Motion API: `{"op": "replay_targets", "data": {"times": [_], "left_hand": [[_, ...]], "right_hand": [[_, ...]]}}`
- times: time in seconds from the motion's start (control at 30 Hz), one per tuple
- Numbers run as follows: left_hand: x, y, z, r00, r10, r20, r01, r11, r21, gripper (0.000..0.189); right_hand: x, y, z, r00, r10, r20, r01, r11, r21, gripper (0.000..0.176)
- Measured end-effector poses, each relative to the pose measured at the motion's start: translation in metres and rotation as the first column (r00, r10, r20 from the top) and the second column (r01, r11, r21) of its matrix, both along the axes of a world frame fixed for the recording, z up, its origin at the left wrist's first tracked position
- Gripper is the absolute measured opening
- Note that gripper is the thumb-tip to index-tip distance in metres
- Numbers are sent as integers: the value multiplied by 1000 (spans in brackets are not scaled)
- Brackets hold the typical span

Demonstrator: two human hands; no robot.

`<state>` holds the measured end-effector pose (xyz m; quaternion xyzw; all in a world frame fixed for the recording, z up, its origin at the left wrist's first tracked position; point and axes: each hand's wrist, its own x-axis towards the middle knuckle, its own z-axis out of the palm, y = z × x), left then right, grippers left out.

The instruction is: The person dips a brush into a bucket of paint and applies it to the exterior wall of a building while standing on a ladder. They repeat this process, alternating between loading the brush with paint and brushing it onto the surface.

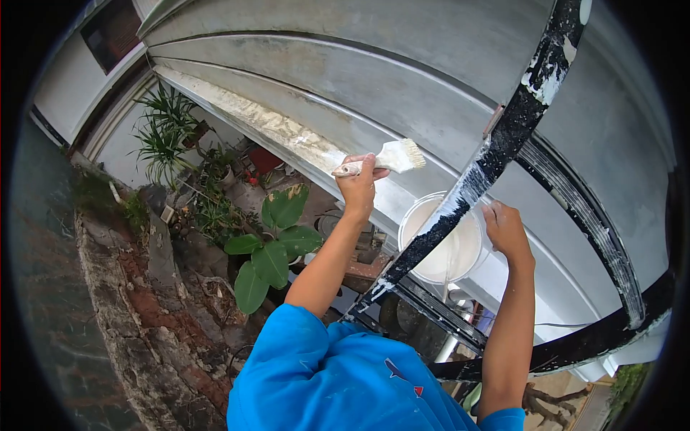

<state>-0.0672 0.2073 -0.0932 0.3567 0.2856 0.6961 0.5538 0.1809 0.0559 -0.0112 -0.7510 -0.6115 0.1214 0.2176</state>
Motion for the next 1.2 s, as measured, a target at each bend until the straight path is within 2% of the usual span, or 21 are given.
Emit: {"op": "replay_targets", "data": {"times": [0.07,0.17,0.2,0.27,0.3,0.33,0.43,0.47,0.5,0.6,0.7,0.8,0.93,1.03,1.13,1.2], "left_hand": [[-17,-5,4,999,-22,33,20,997,72,10],[-37,-11,10,970,-240,28,227,948,224,10],[-42,-12,4,942,-336,-16,332,919,215,8],[-40,-25,16,893,-427,-139,437,898,47,11],[-40,-18,5,830,-441,-342,499,861,100,14],[-35,-22,7,780,-461,-423,530,846,56,14],[-6,-43,29,553,-515,-655,616,782,-95,16],[11,-60,56,407,-435,-803,669,741,-63,12],[20,-63,62,291,-355,-889,735,677,-30,14],[54,-51,60,-23,-184,-983,855,505,-115,14],[78,-50,37,-79,-4,-997,889,453,-72,14],[88,-45,10,-141,42,-989,886,450,-107,15],[87,-46,2,-88,-42,-995,880,464,-98,14],[80,-48,17,-151,-370,-917,760,549,-347,12],[71,-59,33,78,-438,-896,694,669,-266,13],[67,-65,36,189,-443,-876,640,733,-232,15]], "right_hand": [[8,1,-11,991,71,114,-87,986,139,31],[6,4,-9,1000,-29,13,28,999,35,33],[7,5,-14,999,-37,8,36,999,22,33],[6,6,-17,998,-58,5,57,998,21,33],[5,4,-18,997,-70,-15,70,997,12,33],[4,3,-17,997,-76,-31,77,997,7,33],[4,2,-13,996,-71,-48,72,997,3,34],[4,2,-13,997,-66,-51,66,998,0,34],[6,4,-16,997,-62,-42,62,998,-1,34],[8,4,-21,999,-47,-20,48,999,23,33],[5,2,-15,996,-71,-52,70,998,-6,33],[6,3,-14,998,-51,-40,51,999,0,33],[7,2,-15,998,-36,-43,36,999,7,33],[6,0,-9,997,-49,-60,48,999,-12,34],[6,-1,-7,997,-53,-59,52,998,-28,34],[8,2,-14,995,-67,-67,67,998,-15,34]]}}
